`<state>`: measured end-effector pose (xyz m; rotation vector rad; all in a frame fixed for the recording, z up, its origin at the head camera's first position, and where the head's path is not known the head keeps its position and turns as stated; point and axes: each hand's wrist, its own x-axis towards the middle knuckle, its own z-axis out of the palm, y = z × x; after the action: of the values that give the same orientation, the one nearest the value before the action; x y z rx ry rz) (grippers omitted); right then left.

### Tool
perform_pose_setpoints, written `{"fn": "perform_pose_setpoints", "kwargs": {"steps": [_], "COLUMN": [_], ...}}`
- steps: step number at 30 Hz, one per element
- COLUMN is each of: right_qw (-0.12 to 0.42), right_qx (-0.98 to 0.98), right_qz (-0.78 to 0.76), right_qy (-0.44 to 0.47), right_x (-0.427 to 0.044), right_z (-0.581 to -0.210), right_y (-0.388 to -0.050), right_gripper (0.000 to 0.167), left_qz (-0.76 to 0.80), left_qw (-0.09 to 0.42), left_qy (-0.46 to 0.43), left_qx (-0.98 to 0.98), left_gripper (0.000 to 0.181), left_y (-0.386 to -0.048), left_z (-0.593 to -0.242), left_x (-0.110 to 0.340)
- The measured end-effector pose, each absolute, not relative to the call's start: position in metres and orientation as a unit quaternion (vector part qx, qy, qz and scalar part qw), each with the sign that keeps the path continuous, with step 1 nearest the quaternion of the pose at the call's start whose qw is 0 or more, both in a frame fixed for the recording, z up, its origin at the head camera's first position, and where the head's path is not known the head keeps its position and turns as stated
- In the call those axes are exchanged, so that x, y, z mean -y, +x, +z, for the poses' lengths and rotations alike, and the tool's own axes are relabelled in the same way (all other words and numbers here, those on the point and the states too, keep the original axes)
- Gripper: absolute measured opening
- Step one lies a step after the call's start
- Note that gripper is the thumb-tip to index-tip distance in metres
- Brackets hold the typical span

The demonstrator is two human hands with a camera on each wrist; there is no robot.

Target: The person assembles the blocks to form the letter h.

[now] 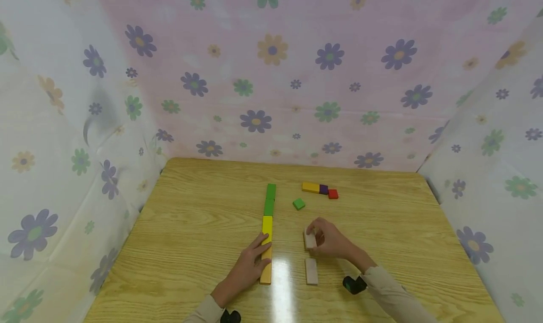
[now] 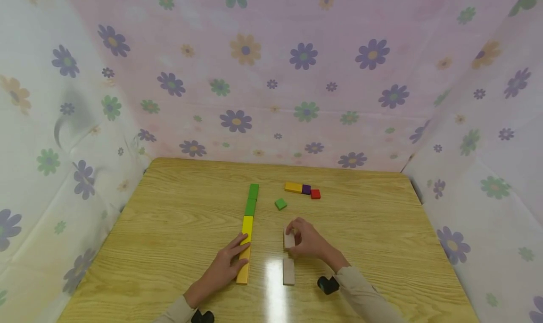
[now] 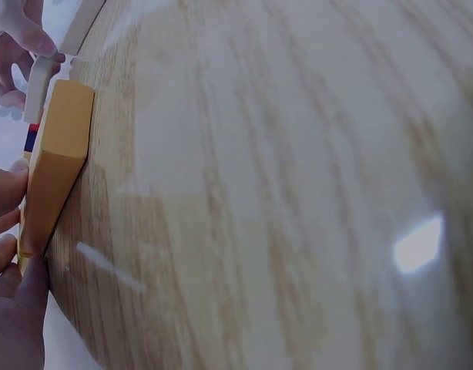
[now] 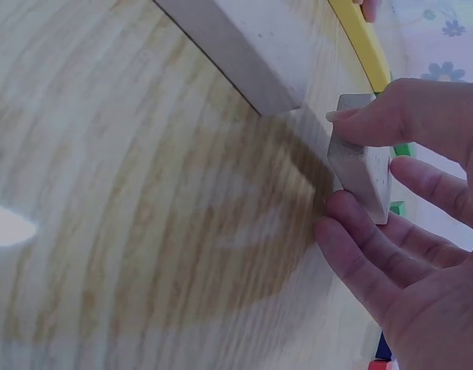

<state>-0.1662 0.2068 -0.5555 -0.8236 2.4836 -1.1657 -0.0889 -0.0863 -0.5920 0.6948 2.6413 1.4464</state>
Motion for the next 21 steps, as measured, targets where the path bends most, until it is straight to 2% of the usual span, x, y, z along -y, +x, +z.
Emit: {"fn": "perform_pose_setpoints", "kwargs": {"steps": [21], "right_qw": [0.144], "right_qx": [-0.854], "right_qz": [-0.415], "right_qy": [-0.279], "right_x": [-0.2122], "right_z": [-0.5632], "right_y": [-0.1562], "right_gripper": [0.035], "left_qz": [0.459], "left_qw": [0.007], "left_qy": [0.231], "left_qx": [-0.858], "left_gripper": [0.044], "left_y": [-0.0891], "left_z": [-0.5923], "left_x": [0.0861]}}
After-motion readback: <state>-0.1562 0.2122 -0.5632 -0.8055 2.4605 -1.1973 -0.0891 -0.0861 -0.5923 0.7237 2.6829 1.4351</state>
